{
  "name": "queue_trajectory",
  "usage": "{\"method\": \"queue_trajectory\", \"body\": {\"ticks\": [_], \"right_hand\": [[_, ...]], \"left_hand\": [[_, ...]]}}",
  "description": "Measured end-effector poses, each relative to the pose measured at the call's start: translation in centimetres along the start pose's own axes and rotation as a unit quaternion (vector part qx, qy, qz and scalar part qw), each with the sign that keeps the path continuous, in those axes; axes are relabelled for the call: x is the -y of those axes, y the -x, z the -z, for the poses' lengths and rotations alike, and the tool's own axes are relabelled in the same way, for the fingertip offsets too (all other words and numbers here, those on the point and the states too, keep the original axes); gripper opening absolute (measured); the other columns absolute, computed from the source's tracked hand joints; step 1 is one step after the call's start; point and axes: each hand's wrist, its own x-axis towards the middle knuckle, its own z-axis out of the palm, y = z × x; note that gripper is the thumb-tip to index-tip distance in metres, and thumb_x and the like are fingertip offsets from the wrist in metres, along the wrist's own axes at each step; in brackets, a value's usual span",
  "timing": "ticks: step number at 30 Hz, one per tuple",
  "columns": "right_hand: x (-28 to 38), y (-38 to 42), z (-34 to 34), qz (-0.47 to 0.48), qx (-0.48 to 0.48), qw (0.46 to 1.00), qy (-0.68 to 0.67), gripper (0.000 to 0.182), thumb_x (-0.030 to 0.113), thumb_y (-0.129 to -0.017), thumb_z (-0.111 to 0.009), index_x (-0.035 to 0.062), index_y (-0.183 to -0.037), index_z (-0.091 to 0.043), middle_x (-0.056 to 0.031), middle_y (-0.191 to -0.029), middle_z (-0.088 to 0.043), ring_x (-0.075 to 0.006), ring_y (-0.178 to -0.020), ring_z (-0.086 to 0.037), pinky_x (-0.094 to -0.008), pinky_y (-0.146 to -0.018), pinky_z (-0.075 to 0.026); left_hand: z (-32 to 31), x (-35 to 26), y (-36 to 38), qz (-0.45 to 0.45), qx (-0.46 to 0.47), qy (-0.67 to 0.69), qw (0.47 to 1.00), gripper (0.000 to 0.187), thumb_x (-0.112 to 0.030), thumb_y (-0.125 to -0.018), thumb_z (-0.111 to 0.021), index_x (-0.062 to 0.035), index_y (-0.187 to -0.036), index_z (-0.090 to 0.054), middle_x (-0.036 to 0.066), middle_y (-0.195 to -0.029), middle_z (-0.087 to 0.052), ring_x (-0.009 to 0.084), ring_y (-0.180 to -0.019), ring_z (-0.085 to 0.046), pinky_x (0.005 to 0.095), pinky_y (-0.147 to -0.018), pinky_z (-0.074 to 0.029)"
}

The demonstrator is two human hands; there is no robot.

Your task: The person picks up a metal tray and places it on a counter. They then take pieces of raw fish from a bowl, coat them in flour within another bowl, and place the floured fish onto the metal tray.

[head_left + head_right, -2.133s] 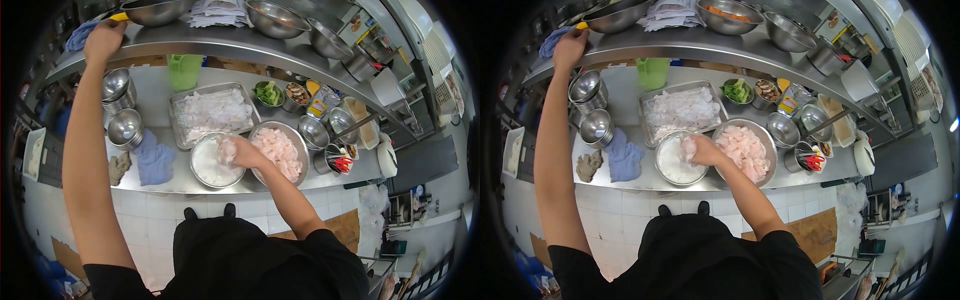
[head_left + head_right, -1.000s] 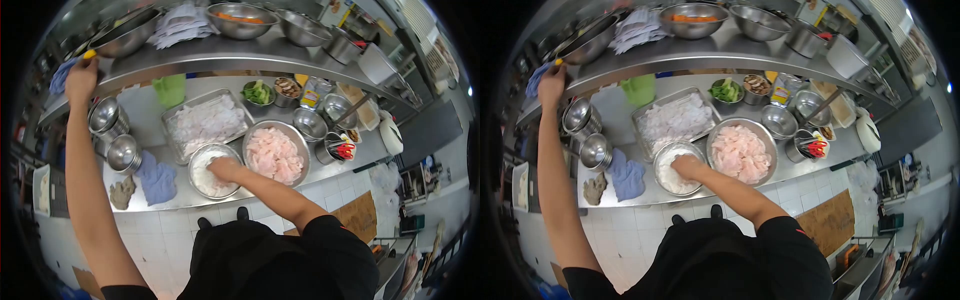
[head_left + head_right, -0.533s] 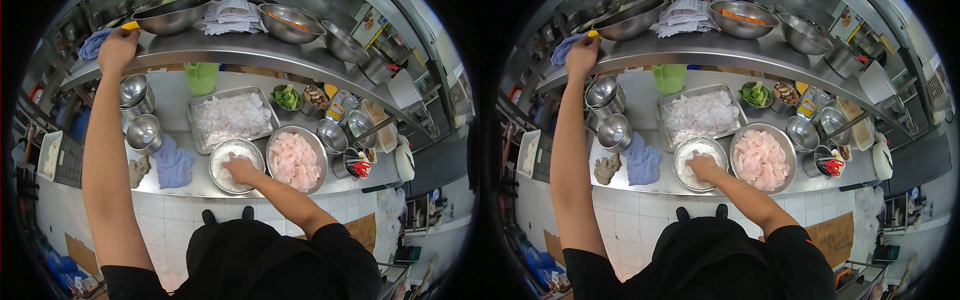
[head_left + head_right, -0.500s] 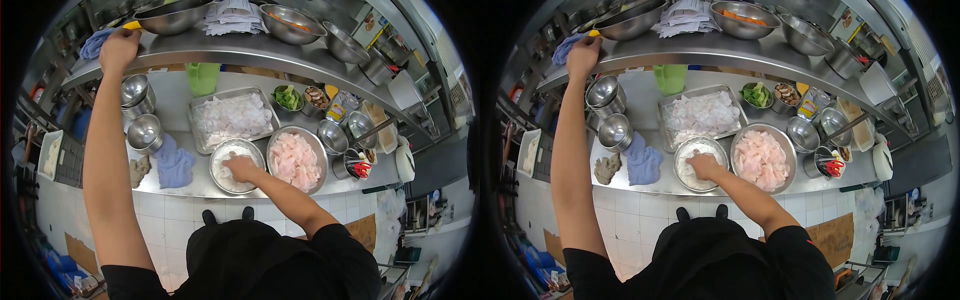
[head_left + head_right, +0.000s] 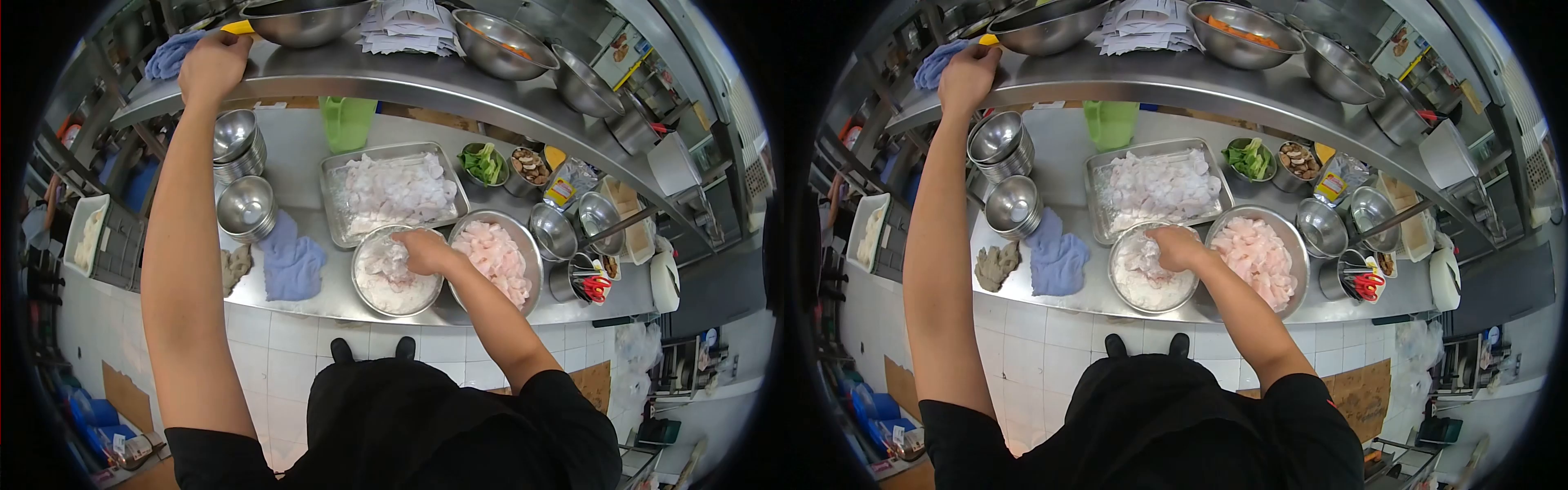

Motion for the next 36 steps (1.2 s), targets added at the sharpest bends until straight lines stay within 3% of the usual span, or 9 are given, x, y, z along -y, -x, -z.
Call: {"method": "queue_trajectory", "body": {"ticks": [8, 13, 15, 17, 21, 25, 29, 32, 36], "right_hand": [[-0.4, -0.4, -1.5, -0.040, 0.048, 0.997, 0.045, 0.067, 0.003, -0.080, -0.062, 0.0145, -0.145, -0.056, -0.0176, -0.134, -0.065, -0.0329, -0.125, -0.062, -0.0458, -0.104, -0.050], [1.3, 0.3, -3.8, -0.007, 0.109, 0.990, 0.090, 0.085, 0.008, -0.081, -0.066, 0.0219, -0.158, -0.034, -0.0213, -0.136, -0.063, -0.0343, -0.124, -0.063, -0.0468, -0.100, -0.051], [2.5, 0.6, -5.8, 0.023, 0.147, 0.982, 0.114, 0.083, 0.010, -0.079, -0.072, 0.0215, -0.154, -0.038, -0.0224, -0.142, -0.058, -0.0358, -0.120, -0.065, -0.0480, -0.098, -0.052], [3.3, -0.1, -7.9, 0.012, 0.092, 0.989, 0.119, 0.077, 0.009, -0.077, -0.073, 0.0205, -0.147, -0.045, -0.0210, -0.139, -0.061, -0.0355, -0.117, -0.067, -0.0480, -0.094, -0.054], [1.9, -1.6, -7.1, 0.061, 0.056, 0.985, 0.153, 0.061, 0.006, -0.078, -0.070, 0.0185, -0.136, -0.058, -0.0185, -0.123, -0.069, -0.0329, -0.116, -0.068, -0.0457, -0.090, -0.057], [2.2, -0.9, -2.8, 0.044, 0.132, 0.987, 0.083, 0.075, 0.002, -0.078, -0.063, 0.0149, -0.150, -0.049, -0.0209, -0.132, -0.065, -0.0360, -0.120, -0.065, -0.0472, -0.098, -0.053], [0.1, -1.4, -4.6, 0.048, 0.075, 0.996, 0.027, 0.082, 0.000, -0.080, -0.061, 0.0167, -0.157, -0.039, -0.0231, -0.141, -0.058, -0.0375, -0.125, -0.062, -0.0464, -0.101, -0.051], [2.0, 1.1, -4.7, 0.008, 0.149, 0.984, 0.095, 0.079, 0.001, -0.082, -0.062, 0.0208, -0.155, -0.041, -0.0224, -0.144, -0.056, -0.0355, -0.126, -0.062, -0.0479, -0.100, -0.051], [2.2, 0.1, -7.3, 0.062, 0.052, 0.988, 0.133, 0.072, 0.006, -0.079, -0.067, 0.0237, -0.148, -0.053, -0.0221, -0.149, -0.051, -0.0342, -0.120, -0.065, -0.0475, -0.098, -0.053]], "left_hand": [[0.1, 0.0, -0.1, -0.001, 0.015, -0.004, 1.000, 0.049, -0.053, -0.087, -0.060, -0.0189, -0.119, -0.076, 0.015, -0.118, -0.073, 0.0370, -0.115, -0.067, 0.0457, -0.100, -0.050], [0.3, -0.1, -0.1, 0.005, 0.014, 0.003, 1.000, 0.050, -0.053, -0.087, -0.060, -0.0183, -0.119, -0.076, 0.015, -0.118, -0.073, 0.0372, -0.115, -0.066, 0.0454, -0.100, -0.050], [0.2, 0.0, -0.2, 0.005, 0.016, 0.003, 1.000, 0.051, -0.054, -0.087, -0.060, -0.0181, -0.119, -0.076, 0.015, -0.118, -0.073, 0.0372, -0.115, -0.066, 0.0455, -0.100, -0.050], [0.3, -0.3, -0.1, 0.003, 0.015, 0.007, 1.000, 0.051, -0.054, -0.087, -0.060, -0.0179, -0.119, -0.076, 0.015, -0.118, -0.073, 0.0373, -0.115, -0.066, 0.0455, -0.100, -0.050], [0.6, -0.5, 0.2, 0.009, 0.014, 0.012, 1.000, 0.050, -0.052, -0.087, -0.060, -0.0152, -0.116, -0.076, 0.016, -0.117, -0.073, 0.0375, -0.114, -0.066, 0.0453, -0.099, -0.051], [0.9, -0.9, 0.5, 0.003, -0.010, 0.028, 1.000, 0.044, -0.046, -0.087, -0.061, -0.0136, -0.112, -0.077, 0.016, -0.112, -0.074, 0.0374, -0.110, -0.068, 0.0455, -0.096, -0.052], [1.3, -1.4, 0.8, 0.017, -0.010, 0.043, 0.999, 0.040, -0.042, -0.085, -0.064, -0.0123, -0.108, -0.078, 0.015, -0.110, -0.075, 0.0367, -0.107, -0.069, 0.0456, -0.094, -0.053], [1.9, -1.9, 1.2, 0.017, -0.002, 0.045, 0.999, 0.037, -0.040, -0.085, -0.064, -0.0122, -0.105, -0.078, 0.016, -0.108, -0.075, 0.0370, -0.105, -0.069, 0.0462, -0.093, -0.053], [1.5, -1.6, 1.0, 0.008, -0.019, 0.036, 0.999, 0.035, -0.039, -0.085, -0.065, -0.0128, -0.104, -0.078, 0.016, -0.107, -0.075, 0.0371, -0.104, -0.069, 0.0469, -0.092, -0.053]]}}
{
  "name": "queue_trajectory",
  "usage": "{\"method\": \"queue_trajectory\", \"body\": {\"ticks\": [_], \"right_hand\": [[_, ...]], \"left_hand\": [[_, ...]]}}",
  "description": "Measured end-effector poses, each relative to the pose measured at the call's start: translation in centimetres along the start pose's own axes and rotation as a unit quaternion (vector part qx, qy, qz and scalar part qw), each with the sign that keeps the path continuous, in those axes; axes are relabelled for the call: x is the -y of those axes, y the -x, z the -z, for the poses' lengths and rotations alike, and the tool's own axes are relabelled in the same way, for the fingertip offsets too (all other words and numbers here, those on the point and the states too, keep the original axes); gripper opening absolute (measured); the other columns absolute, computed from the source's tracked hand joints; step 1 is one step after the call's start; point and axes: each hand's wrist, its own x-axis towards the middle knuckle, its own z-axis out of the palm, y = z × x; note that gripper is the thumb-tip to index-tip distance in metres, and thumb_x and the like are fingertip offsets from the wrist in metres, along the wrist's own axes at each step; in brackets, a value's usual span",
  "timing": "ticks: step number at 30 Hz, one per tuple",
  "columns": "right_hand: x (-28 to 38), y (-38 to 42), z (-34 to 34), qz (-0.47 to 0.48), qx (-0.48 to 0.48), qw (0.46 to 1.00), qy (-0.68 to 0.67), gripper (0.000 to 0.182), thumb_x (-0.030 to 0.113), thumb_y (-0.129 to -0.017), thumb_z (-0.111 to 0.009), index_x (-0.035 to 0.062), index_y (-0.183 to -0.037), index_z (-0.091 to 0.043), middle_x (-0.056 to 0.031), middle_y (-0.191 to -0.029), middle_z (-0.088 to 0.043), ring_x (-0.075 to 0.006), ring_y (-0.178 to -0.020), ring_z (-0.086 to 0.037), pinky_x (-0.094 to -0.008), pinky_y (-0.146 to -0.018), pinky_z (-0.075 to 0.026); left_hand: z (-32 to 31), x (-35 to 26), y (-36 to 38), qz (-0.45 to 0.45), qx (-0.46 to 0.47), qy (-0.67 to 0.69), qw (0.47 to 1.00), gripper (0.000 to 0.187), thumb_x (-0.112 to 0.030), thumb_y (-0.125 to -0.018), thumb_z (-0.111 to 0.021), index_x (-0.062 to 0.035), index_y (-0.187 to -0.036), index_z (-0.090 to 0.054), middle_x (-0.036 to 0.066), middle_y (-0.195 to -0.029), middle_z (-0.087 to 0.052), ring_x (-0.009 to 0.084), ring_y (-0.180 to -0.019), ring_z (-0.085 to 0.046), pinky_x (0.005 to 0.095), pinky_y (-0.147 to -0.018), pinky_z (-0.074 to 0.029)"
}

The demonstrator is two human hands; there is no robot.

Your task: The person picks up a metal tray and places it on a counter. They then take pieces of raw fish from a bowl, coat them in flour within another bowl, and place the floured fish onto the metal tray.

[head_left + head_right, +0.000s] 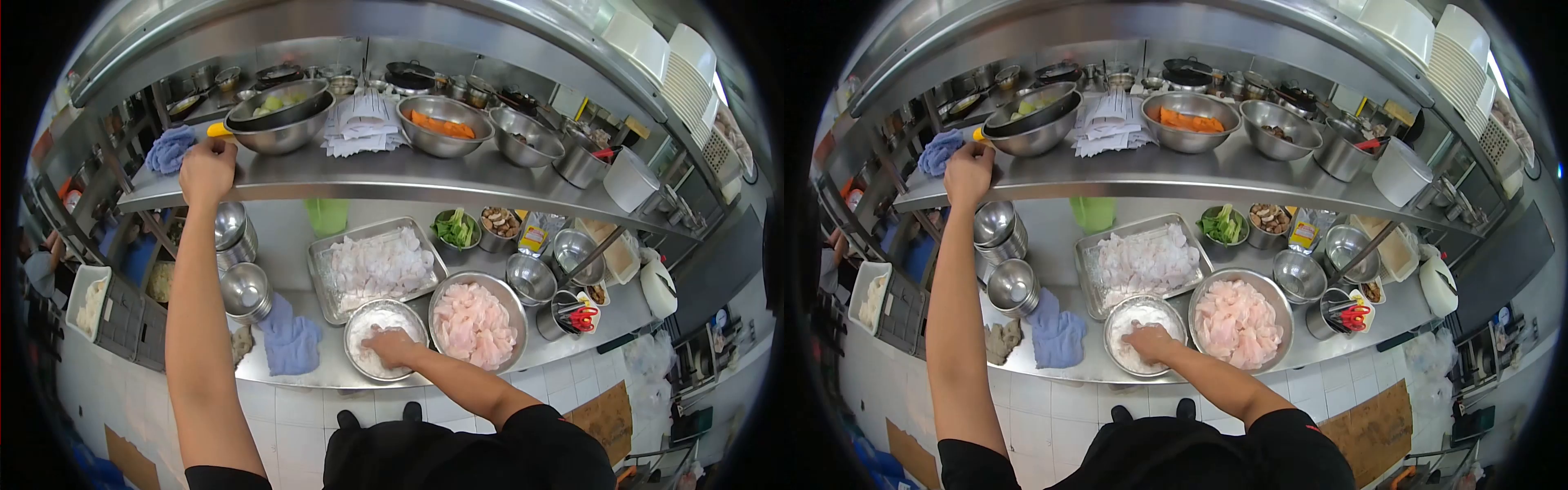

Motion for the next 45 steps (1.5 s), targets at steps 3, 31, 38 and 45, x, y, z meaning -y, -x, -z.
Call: {"method": "queue_trajectory", "body": {"ticks": [3, 31, 38, 45], "right_hand": [[-1.7, -0.5, 1.8, -0.002, 0.004, 0.999, -0.047, 0.065, 0.008, -0.079, -0.069, 0.0206, -0.142, -0.060, -0.0193, -0.142, -0.059, -0.0343, -0.123, -0.063, -0.0470, -0.100, -0.052], [-4.6, 0.1, 3.9, -0.051, -0.163, 0.940, -0.297, 0.066, -0.003, -0.071, -0.062, -0.0032, -0.137, -0.059, -0.0298, -0.128, -0.064, -0.0402, -0.125, -0.060, -0.0418, -0.106, -0.047], [-4.8, 0.7, 4.5, -0.055, -0.179, 0.941, -0.282, 0.068, -0.001, -0.073, -0.064, -0.0039, -0.140, -0.055, -0.0290, -0.131, -0.063, -0.0401, -0.125, -0.060, -0.0412, -0.107, -0.046], [-0.4, 1.2, 2.9, -0.004, 0.104, 0.991, -0.083, 0.076, 0.004, -0.077, -0.065, 0.0153, -0.150, -0.047, -0.0310, -0.140, -0.056, -0.0371, -0.127, -0.060, -0.0426, -0.105, -0.049]], "left_hand": [[0.1, 0.0, 0.2, 0.003, 0.000, 0.016, 1.000, 0.033, -0.038, -0.085, -0.065, -0.0123, -0.101, -0.078, 0.015, -0.106, -0.075, 0.0368, -0.104, -0.069, 0.0466, -0.092, -0.053], [-1.0, 1.4, -0.7, 0.000, 0.026, -0.033, 0.999, 0.045, -0.049, -0.086, -0.059, -0.0184, -0.115, -0.077, 0.014, -0.115, -0.074, 0.0357, -0.110, -0.068, 0.0455, -0.096, -0.053], [-1.1, 1.5, -0.7, 0.002, 0.027, -0.016, 0.999, 0.044, -0.050, -0.085, -0.061, -0.0200, -0.114, -0.077, 0.013, -0.113, -0.075, 0.0343, -0.110, -0.069, 0.0442, -0.097, -0.053], [-0.7, 1.2, -0.4, 0.012, 0.039, -0.018, 0.999, 0.048, -0.050, -0.087, -0.060, -0.0182, -0.120, -0.075, 0.013, -0.115, -0.075, 0.0345, -0.112, -0.068, 0.0443, -0.097, -0.051]]}}
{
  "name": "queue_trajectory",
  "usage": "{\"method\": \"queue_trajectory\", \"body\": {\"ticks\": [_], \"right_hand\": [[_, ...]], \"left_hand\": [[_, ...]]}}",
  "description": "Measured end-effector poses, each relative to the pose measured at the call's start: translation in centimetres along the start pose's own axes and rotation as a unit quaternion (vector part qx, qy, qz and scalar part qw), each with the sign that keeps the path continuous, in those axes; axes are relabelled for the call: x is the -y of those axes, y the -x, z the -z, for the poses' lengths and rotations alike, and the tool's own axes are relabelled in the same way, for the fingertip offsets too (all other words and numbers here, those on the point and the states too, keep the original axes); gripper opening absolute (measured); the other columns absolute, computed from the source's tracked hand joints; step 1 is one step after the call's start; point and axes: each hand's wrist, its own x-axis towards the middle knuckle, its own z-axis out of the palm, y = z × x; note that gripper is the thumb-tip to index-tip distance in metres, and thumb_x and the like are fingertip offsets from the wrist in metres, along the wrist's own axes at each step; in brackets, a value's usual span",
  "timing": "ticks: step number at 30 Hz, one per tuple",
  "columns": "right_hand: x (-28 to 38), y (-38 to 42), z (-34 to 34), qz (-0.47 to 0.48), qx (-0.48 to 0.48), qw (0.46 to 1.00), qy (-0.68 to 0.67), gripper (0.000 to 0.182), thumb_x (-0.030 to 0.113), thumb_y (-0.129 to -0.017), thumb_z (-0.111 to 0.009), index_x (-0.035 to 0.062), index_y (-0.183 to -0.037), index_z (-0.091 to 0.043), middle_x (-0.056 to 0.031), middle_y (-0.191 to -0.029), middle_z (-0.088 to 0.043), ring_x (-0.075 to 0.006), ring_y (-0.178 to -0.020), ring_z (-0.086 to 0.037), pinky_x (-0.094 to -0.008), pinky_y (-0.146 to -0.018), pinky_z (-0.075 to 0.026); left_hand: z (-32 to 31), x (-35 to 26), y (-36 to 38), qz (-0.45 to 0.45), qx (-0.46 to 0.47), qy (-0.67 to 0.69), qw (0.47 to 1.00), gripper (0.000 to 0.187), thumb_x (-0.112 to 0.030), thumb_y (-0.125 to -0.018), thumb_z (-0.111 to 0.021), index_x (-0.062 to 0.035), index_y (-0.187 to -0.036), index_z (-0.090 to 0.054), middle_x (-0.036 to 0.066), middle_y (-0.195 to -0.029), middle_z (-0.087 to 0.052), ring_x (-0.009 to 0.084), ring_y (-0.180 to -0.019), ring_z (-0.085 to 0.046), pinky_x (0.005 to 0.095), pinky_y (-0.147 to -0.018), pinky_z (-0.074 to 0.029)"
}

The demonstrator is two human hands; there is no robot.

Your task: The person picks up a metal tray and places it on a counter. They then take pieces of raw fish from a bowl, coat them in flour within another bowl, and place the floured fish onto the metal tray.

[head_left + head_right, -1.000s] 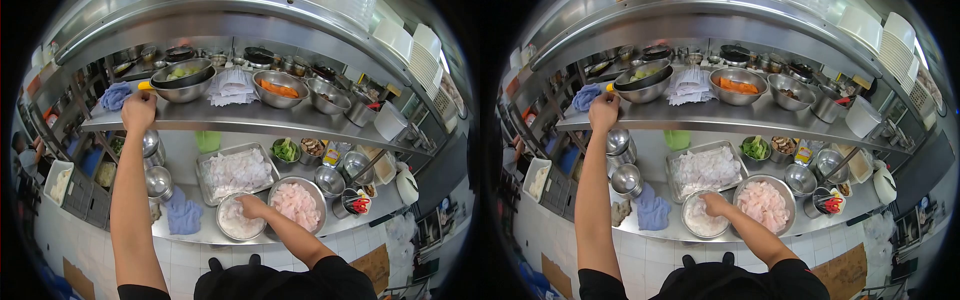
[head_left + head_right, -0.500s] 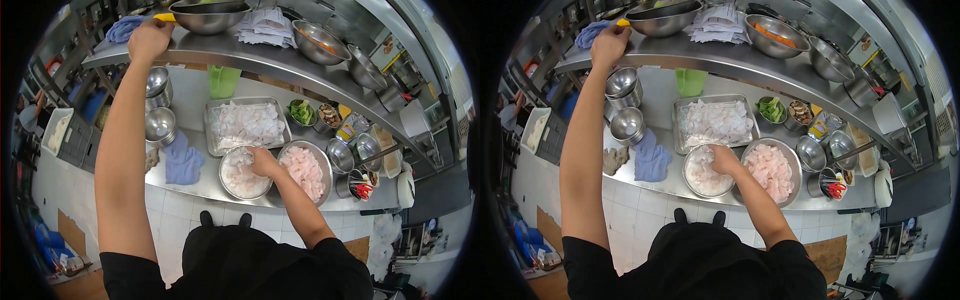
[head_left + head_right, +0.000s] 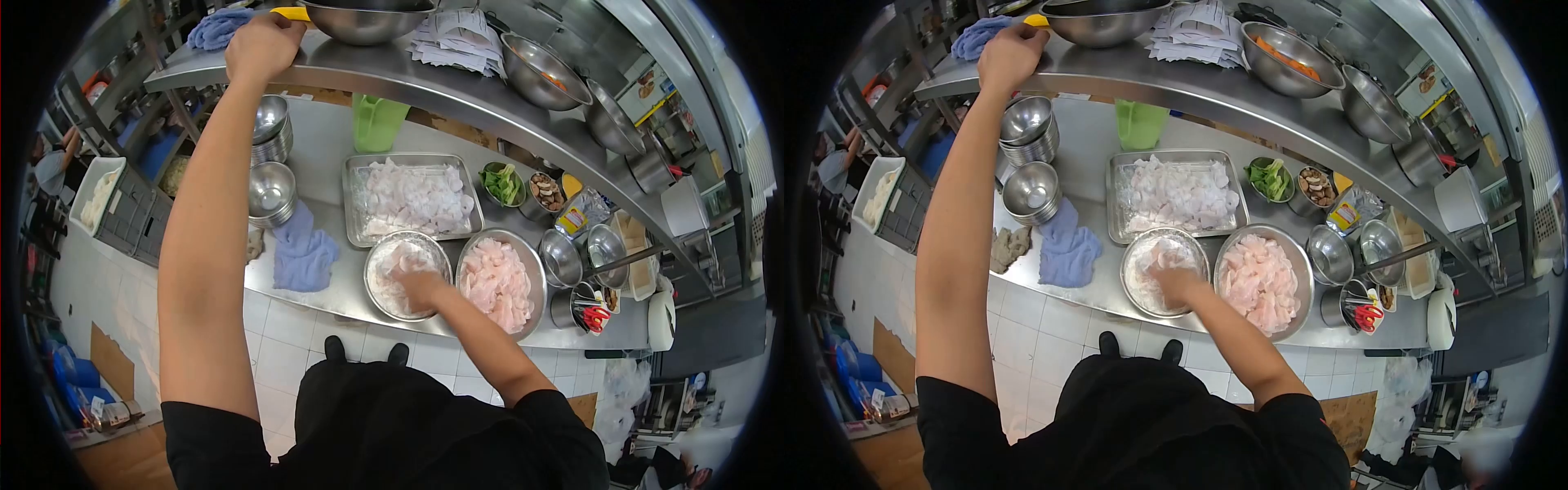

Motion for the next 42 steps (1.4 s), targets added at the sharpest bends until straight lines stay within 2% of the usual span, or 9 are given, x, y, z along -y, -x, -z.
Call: {"method": "queue_trajectory", "body": {"ticks": [4, 10, 16, 18, 23, 28, 32, 34, 42], "right_hand": [[0.0, -2.4, -3.4, -0.057, -0.145, 0.983, 0.093, 0.071, 0.010, -0.080, -0.064, 0.0247, -0.148, -0.049, -0.0340, -0.153, -0.040, -0.0404, -0.127, -0.060, -0.0446, -0.104, -0.050], [-5.6, -5.3, 0.1, 0.023, -0.092, 0.992, -0.087, 0.071, 0.011, -0.073, -0.070, 0.0117, -0.143, -0.057, -0.0269, -0.137, -0.060, -0.0422, -0.117, -0.065, -0.0457, -0.100, -0.052], [-0.7, -1.8, -0.6, -0.039, -0.025, 0.998, 0.033, 0.085, 0.012, -0.076, -0.071, 0.0154, -0.155, -0.040, -0.0203, -0.148, -0.054, -0.0353, -0.131, -0.058, -0.0452, -0.107, -0.048], [0.8, -1.7, -3.4, -0.032, -0.113, 0.969, 0.216, 0.093, 0.015, -0.076, -0.073, 0.0224, -0.159, -0.033, -0.0196, -0.149, -0.053, -0.0366, -0.130, -0.058, -0.0460, -0.106, -0.048], [-1.8, -2.9, 0.2, 0.001, -0.091, 0.995, -0.036, 0.068, 0.008, -0.074, -0.069, 0.0154, -0.141, -0.061, -0.0238, -0.138, -0.061, -0.0372, -0.126, -0.060, -0.0449, -0.107, -0.047], [-5.5, -2.1, 2.3, 0.111, -0.038, 0.991, -0.059, 0.078, 0.014, -0.074, -0.073, 0.0065, -0.148, -0.052, -0.0240, -0.139, -0.060, -0.0394, -0.128, -0.058, -0.0411, -0.108, -0.046], [-1.8, -0.7, -0.5, 0.027, 0.092, 0.992, 0.081, 0.086, 0.014, -0.083, -0.069, 0.0183, -0.160, -0.032, -0.0249, -0.156, -0.043, -0.0338, -0.145, -0.043, -0.0528, -0.115, -0.039], [-0.6, -1.6, -3.9, -0.020, -0.062, 0.986, 0.155, 0.080, 0.017, -0.086, -0.069, 0.0261, -0.158, -0.035, -0.0244, -0.160, -0.037, -0.0317, -0.150, -0.036, -0.0588, -0.115, -0.037], [-1.5, -1.8, 3.1, -0.092, -0.094, 0.990, 0.050, 0.057, 0.016, -0.083, -0.065, 0.0194, -0.140, -0.061, -0.0170, -0.129, -0.068, -0.0322, -0.118, -0.067, -0.0474, -0.101, -0.052]], "left_hand": [[-0.3, 0.0, -0.2, 0.002, -0.009, -0.005, 1.000, 0.047, -0.050, -0.086, -0.061, -0.0189, -0.119, -0.076, 0.013, -0.114, -0.075, 0.0343, -0.111, -0.069, 0.0443, -0.097, -0.051], [0.1, 0.0, 0.2, -0.010, -0.011, 0.004, 1.000, 0.047, -0.050, -0.086, -0.061, -0.0185, -0.117, -0.076, 0.012, -0.112, -0.075, 0.0339, -0.109, -0.069, 0.0442, -0.096, -0.052], [-0.1, 0.1, -0.2, -0.002, -0.010, -0.004, 1.000, 0.047, -0.050, -0.087, -0.061, -0.0190, -0.118, -0.076, 0.012, -0.112, -0.075, 0.0341, -0.109, -0.069, 0.0444, -0.096, -0.052], [-0.2, 0.2, -0.3, -0.005, -0.016, -0.008, 1.000, 0.047, -0.050, -0.087, -0.060, -0.0191, -0.119, -0.076, 0.012, -0.112, -0.075, 0.0343, -0.109, -0.069, 0.0445, -0.096, -0.052], [-0.6, 0.5, -0.5, -0.013, -0.029, -0.011, 0.999, 0.046, -0.051, -0.086, -0.061, -0.0188, -0.116, -0.077, 0.014, -0.112, -0.075, 0.0348, -0.107, -0.070, 0.0451, -0.095, -0.052], [0.8, -1.2, 1.5, 0.003, -0.037, 0.037, 0.999, 0.039, -0.042, -0.084, -0.067, -0.0114, -0.107, -0.077, 0.018, -0.104, -0.075, 0.0366, -0.101, -0.071, 0.0452, -0.091, -0.054], [1.0, -1.7, 2.1, 0.021, -0.055, 0.079, 0.995, 0.034, -0.034, -0.083, -0.071, -0.0049, -0.100, -0.077, 0.022, -0.098, -0.074, 0.0380, -0.097, -0.072, 0.0454, -0.087, -0.055], [1.1, -1.8, 2.2, 0.022, -0.054, 0.078, 0.995, 0.034, -0.034, -0.083, -0.071, -0.0049, -0.101, -0.077, 0.022, -0.098, -0.074, 0.0381, -0.097, -0.072, 0.0456, -0.087, -0.055], [1.4, -2.0, 2.7, 0.014, -0.067, 0.075, 0.995, 0.035, -0.034, -0.084, -0.071, -0.0050, -0.102, -0.077, 0.023, -0.098, -0.074, 0.0385, -0.098, -0.071, 0.0465, -0.089, -0.055]]}}
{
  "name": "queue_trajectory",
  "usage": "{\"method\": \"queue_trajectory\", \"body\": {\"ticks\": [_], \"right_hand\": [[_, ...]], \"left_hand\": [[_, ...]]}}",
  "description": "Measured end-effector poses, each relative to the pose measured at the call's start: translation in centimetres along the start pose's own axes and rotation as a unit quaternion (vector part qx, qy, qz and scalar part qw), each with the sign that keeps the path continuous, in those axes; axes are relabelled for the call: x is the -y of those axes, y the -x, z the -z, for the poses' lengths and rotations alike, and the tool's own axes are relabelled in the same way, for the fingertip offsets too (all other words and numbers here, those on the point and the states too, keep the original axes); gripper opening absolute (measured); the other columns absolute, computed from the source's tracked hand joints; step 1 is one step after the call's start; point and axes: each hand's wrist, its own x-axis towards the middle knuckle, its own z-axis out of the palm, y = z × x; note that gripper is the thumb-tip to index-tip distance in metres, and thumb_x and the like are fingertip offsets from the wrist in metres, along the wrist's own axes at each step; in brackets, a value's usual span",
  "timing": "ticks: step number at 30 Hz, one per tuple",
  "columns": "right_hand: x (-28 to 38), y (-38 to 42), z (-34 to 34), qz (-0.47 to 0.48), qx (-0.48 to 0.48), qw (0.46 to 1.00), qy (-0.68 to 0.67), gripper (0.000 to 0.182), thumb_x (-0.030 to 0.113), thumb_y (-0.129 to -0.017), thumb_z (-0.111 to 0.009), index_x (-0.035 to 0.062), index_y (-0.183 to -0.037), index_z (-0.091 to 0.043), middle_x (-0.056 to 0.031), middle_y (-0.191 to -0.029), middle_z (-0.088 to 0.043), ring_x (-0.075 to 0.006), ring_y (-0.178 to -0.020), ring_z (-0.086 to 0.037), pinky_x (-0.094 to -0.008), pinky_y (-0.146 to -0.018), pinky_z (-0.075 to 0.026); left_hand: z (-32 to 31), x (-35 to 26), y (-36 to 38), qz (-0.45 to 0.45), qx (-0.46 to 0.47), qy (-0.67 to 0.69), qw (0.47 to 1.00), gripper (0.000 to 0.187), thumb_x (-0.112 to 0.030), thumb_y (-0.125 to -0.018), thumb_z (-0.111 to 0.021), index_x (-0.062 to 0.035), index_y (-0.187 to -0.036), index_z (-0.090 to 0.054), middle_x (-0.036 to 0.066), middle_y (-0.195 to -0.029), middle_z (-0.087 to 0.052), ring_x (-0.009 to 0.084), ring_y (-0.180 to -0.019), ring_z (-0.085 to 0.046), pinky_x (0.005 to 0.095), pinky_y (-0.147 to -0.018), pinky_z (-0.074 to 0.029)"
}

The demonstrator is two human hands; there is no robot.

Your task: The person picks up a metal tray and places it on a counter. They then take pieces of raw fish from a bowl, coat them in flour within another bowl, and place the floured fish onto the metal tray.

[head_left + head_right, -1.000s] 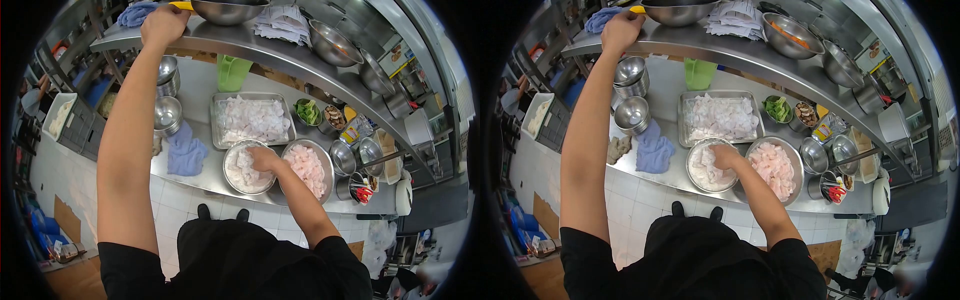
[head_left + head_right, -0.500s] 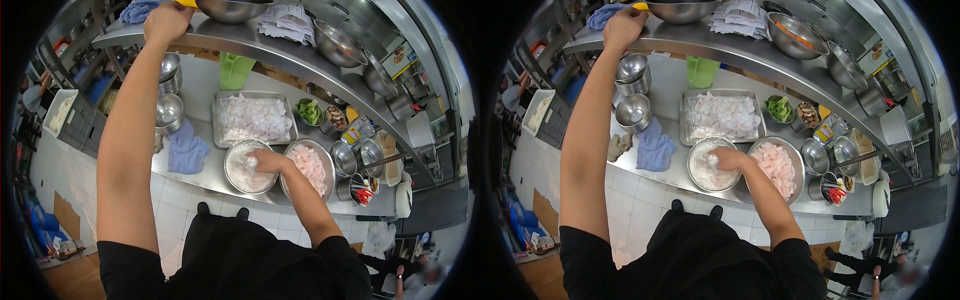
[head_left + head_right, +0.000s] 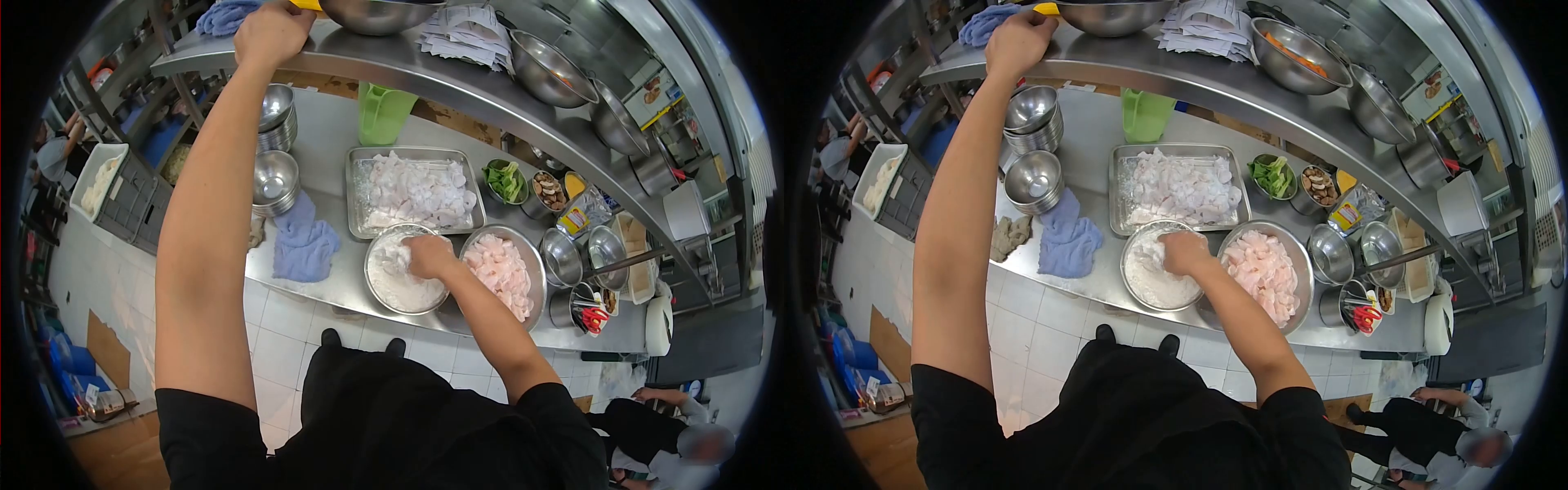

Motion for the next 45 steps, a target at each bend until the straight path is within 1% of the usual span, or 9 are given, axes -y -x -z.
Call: {"method": "queue_trajectory", "body": {"ticks": [6, 14, 19, 26, 28, 32, 37, 41, 45], "right_hand": [[-3.3, -0.3, 1.6, 0.056, -0.041, 0.985, -0.159, 0.070, 0.003, -0.070, -0.067, -0.0058, -0.138, -0.056, -0.0298, -0.126, -0.065, -0.0392, -0.122, -0.062, -0.0395, -0.105, -0.049], [1.1, 0.7, -5.9, 0.094, -0.017, 0.993, 0.069, 0.088, 0.006, -0.075, -0.071, 0.0174, -0.155, -0.035, -0.0269, -0.154, -0.043, -0.0407, -0.122, -0.062, -0.0505, -0.102, -0.050], [-1.1, -0.5, -2.5, 0.076, -0.008, 0.993, -0.089, 0.073, 0.009, -0.074, -0.071, 0.0151, -0.145, -0.054, -0.0226, -0.133, -0.064, -0.0381, -0.120, -0.064, -0.0475, -0.099, -0.053], [1.1, 0.8, -4.4, 0.054, 0.072, 0.996, 0.017, 0.090, 0.016, -0.072, -0.077, 0.0189, -0.154, -0.042, -0.0231, -0.150, -0.050, -0.0389, -0.124, -0.061, -0.0512, -0.101, -0.050], [1.8, 0.0, -8.2, 0.063, -0.028, 0.995, 0.072, 0.093, 0.017, -0.074, -0.077, 0.0209, -0.157, -0.035, -0.0210, -0.158, -0.041, -0.0385, -0.125, -0.061, -0.0544, -0.101, -0.049], [-0.3, -2.0, -4.9, 0.092, -0.009, 0.995, -0.045, 0.076, 0.014, -0.073, -0.076, 0.0131, -0.145, -0.053, -0.0268, -0.144, -0.055, -0.0366, -0.124, -0.062, -0.0467, -0.103, -0.049], [-3.7, -1.8, -1.5, 0.097, 0.000, 0.990, -0.105, 0.081, 0.011, -0.073, -0.073, 0.0173, -0.150, -0.049, -0.0230, -0.141, -0.059, -0.0354, -0.129, -0.059, -0.0454, -0.107, -0.048], [0.1, 1.6, -3.0, 0.037, 0.046, 0.998, -0.018, 0.085, 0.012, -0.074, -0.073, 0.0189, -0.153, -0.044, -0.0239, -0.147, -0.054, -0.0353, -0.130, -0.059, -0.0496, -0.108, -0.047], [0.6, 0.1, -7.1, 0.087, -0.058, 0.991, 0.085, 0.087, 0.016, -0.074, -0.076, 0.0198, -0.154, -0.042, -0.0212, -0.150, -0.052, -0.0360, -0.127, -0.061, -0.0537, -0.104, -0.048]], "left_hand": [[-0.3, 0.2, -0.4, 0.011, 0.016, 0.001, 1.000, 0.034, -0.034, -0.083, -0.072, -0.0053, -0.101, -0.077, 0.022, -0.098, -0.074, 0.0381, -0.099, -0.071, 0.0460, -0.089, -0.055], [-0.7, 0.4, -0.6, 0.007, -0.002, -0.018, 1.000, 0.034, -0.035, -0.083, -0.073, -0.0057, -0.100, -0.077, 0.021, -0.097, -0.075, 0.0376, -0.098, -0.072, 0.0455, -0.089, -0.055], [-0.3, 0.1, -0.3, 0.022, 0.007, -0.006, 1.000, 0.034, -0.035, -0.083, -0.073, -0.0059, -0.101, -0.077, 0.021, -0.098, -0.075, 0.0376, -0.097, -0.072, 0.0457, -0.089, -0.055], [-0.6, 0.4, -0.5, 0.005, -0.007, -0.009, 1.000, 0.034, -0.034, -0.083, -0.072, -0.0056, -0.101, -0.077, 0.021, -0.097, -0.074, 0.0381, -0.097, -0.071, 0.0457, -0.088, -0.055], [-0.7, 0.5, -0.5, 0.005, -0.004, -0.007, 1.000, 0.034, -0.034, -0.083, -0.072, -0.0055, -0.101, -0.077, 0.022, -0.098, -0.074, 0.0383, -0.097, -0.071, 0.0457, -0.088, -0.055], [-0.6, 0.4, -0.6, 0.020, 0.002, -0.006, 1.000, 0.034, -0.034, -0.083, -0.072, -0.0054, -0.101, -0.077, 0.022, -0.098, -0.074, 0.0383, -0.098, -0.071, 0.0457, -0.088, -0.055], [-0.6, 0.5, -0.4, 0.006, -0.003, -0.003, 1.000, 0.033, -0.034, -0.083, -0.072, -0.0057, -0.100, -0.077, 0.022, -0.098, -0.074, 0.0377, -0.097, -0.071, 0.0456, -0.089, -0.055], [0.1, -0.2, -0.2, 0.036, 0.019, -0.001, 0.999, 0.032, -0.033, -0.083, -0.071, -0.0059, -0.100, -0.077, 0.021, -0.096, -0.075, 0.0377, -0.097, -0.071, 0.0458, -0.089, -0.055], [-0.4, 0.4, -0.4, 0.012, 0.005, -0.015, 1.000, 0.032, -0.034, -0.084, -0.071, -0.0062, -0.100, -0.077, 0.021, -0.096, -0.075, 0.0376, -0.097, -0.071, 0.0457, -0.089, -0.055]]}}
